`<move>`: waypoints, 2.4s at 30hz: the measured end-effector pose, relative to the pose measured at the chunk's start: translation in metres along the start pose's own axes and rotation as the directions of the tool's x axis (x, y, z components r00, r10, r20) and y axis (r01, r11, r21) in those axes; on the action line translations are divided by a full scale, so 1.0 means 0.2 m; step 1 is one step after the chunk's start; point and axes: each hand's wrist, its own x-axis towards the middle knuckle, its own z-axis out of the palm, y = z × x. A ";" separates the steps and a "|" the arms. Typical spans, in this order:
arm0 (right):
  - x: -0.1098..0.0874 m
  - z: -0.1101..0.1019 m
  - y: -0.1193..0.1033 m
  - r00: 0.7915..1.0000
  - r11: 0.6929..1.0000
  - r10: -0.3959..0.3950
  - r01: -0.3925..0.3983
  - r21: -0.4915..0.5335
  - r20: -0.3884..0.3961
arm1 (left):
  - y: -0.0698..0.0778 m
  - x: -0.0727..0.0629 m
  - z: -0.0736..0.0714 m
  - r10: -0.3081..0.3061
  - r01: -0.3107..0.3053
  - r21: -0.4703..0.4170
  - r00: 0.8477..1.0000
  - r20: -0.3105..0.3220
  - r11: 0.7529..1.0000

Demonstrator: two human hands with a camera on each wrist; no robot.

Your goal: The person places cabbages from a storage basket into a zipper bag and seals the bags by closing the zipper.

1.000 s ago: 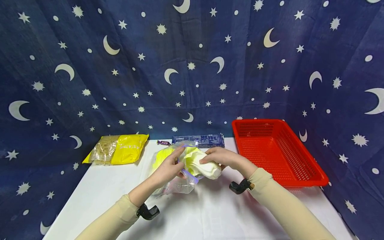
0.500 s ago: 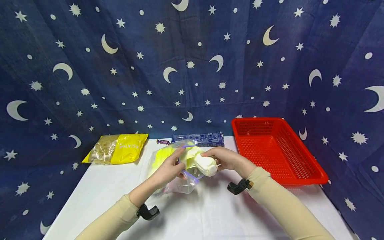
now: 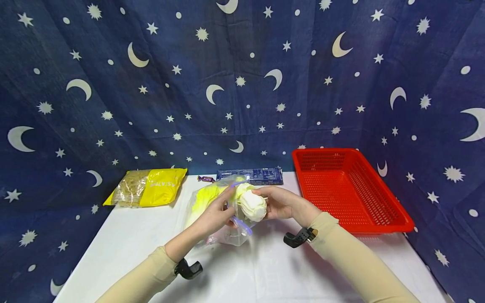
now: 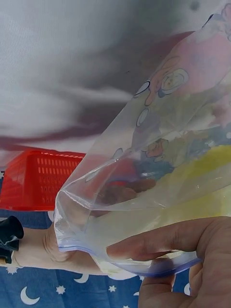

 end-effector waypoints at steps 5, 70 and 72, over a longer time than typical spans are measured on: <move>0.00 -0.01 0.02 0.998 0.999 0.010 -0.013 0.041 0.061 | -0.01 0.00 0.00 -0.001 0.001 -0.007 1.000 0.017 1.000; 0.01 0.07 0.25 0.684 0.778 -0.552 0.215 -0.591 -0.478 | -0.06 -0.01 0.01 -0.061 0.057 -0.210 0.998 -0.013 0.976; 0.00 0.06 0.28 0.712 0.813 -0.504 0.198 -0.548 -0.490 | -0.06 -0.01 0.01 -0.057 0.053 -0.213 0.998 -0.013 0.976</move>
